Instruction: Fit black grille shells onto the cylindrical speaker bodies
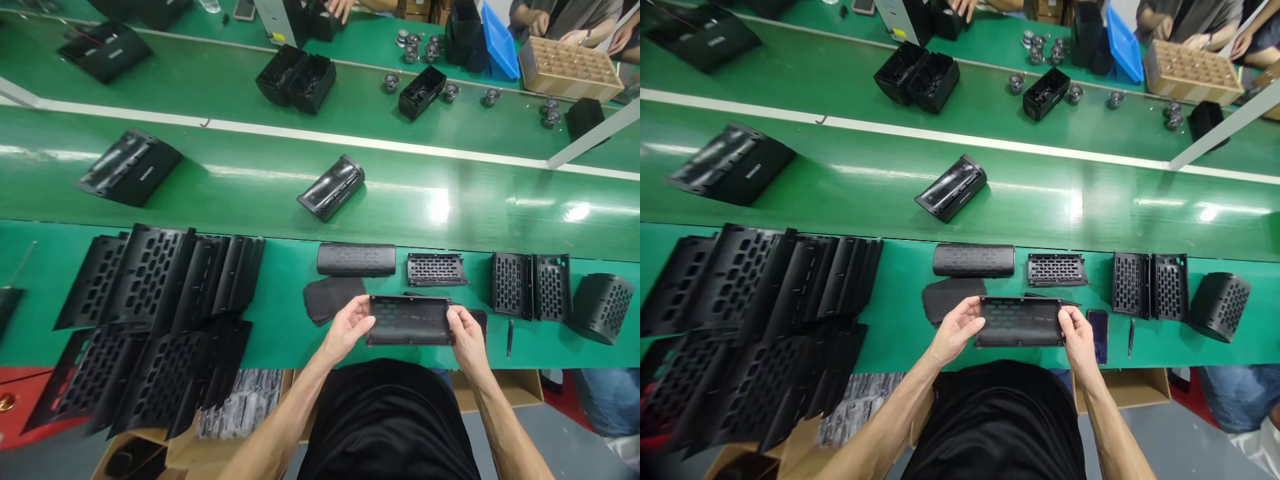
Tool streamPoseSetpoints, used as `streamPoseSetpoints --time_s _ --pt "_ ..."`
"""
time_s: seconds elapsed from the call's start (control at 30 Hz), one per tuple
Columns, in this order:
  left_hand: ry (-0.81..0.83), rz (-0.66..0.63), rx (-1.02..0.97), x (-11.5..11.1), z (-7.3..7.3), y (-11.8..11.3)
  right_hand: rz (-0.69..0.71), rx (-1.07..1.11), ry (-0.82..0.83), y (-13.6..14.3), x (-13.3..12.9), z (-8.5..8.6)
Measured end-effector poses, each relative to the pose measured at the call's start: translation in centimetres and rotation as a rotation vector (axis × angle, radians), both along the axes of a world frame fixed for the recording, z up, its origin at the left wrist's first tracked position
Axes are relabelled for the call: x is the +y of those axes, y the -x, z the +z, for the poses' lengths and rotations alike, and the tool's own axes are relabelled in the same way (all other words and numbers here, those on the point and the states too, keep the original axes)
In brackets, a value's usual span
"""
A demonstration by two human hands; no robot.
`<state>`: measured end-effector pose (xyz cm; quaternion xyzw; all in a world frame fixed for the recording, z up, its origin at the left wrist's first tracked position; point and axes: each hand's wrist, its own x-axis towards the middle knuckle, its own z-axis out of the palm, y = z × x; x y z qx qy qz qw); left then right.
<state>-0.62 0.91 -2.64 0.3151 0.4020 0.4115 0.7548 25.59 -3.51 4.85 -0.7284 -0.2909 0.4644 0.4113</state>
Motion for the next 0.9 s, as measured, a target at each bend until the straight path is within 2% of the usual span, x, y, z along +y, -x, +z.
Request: streamPoseSetpoints --time_s 0.23,0.33,0.47,0.67,0.9 --pt "0.119 -0.023 -0.127 0.4 0.8 -0.2 -0.043 0.057 0.003 0.7 1.1 0.2" --pt "0.116 -0.01 -0.149 0.8 0.9 -0.2 -0.045 0.048 0.015 0.8 1.7 0.2" --pt "0.06 0.042 -0.145 1.2 0.7 0.0 -0.026 0.028 0.014 0.7 2.2 0.1" --pt "0.054 0.022 -0.119 1.3 0.2 0.5 -0.038 0.033 0.015 0.8 2.8 -0.2" --pt "0.05 0.024 -0.11 1.6 -0.1 0.8 -0.015 0.023 0.022 1.2 3.5 0.2"
